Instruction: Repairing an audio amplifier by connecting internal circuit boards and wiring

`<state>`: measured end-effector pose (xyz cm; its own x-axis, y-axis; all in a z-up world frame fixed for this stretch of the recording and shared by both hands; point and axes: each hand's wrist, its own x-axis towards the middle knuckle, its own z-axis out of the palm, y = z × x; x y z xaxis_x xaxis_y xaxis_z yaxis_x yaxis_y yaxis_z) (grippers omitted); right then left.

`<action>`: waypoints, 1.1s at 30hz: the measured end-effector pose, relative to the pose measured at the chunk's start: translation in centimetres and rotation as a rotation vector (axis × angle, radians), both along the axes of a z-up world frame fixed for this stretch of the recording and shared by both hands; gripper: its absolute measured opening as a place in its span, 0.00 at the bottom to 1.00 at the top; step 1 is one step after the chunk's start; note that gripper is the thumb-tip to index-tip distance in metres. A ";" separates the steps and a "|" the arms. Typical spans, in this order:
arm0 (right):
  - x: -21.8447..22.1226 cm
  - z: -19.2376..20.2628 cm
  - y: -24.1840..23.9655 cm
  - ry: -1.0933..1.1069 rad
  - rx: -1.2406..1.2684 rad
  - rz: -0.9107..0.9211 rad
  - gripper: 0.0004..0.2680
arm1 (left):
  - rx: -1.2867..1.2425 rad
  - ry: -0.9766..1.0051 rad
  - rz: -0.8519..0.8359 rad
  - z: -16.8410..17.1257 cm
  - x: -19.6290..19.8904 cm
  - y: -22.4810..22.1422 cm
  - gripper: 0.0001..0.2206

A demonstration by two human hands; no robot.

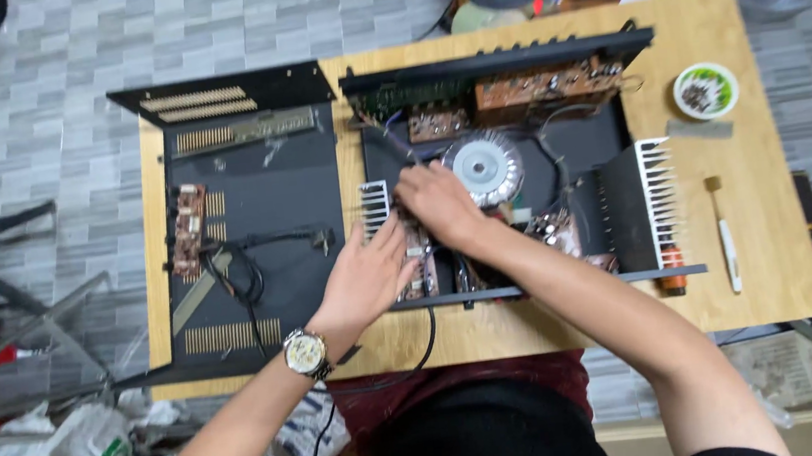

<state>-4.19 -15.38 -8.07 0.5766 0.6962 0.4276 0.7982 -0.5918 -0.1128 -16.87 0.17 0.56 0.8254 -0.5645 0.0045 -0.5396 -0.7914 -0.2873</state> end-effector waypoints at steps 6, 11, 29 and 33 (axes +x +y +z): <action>-0.1 -0.5 0.0 -0.058 0.024 0.048 0.03 | -0.036 -0.033 -0.032 -0.8 0.1 0.4 0.23; -0.4 1.8 -0.4 -0.080 0.053 0.033 0.04 | -0.031 -0.027 -0.020 -0.6 0.0 0.1 0.23; 0.6 0.8 -0.6 0.110 0.021 0.068 0.04 | -0.021 0.037 0.024 -0.1 0.1 -0.2 0.26; -0.3 3.6 -0.8 0.152 0.042 0.037 0.05 | -0.072 0.002 0.014 -1.5 0.1 0.1 0.26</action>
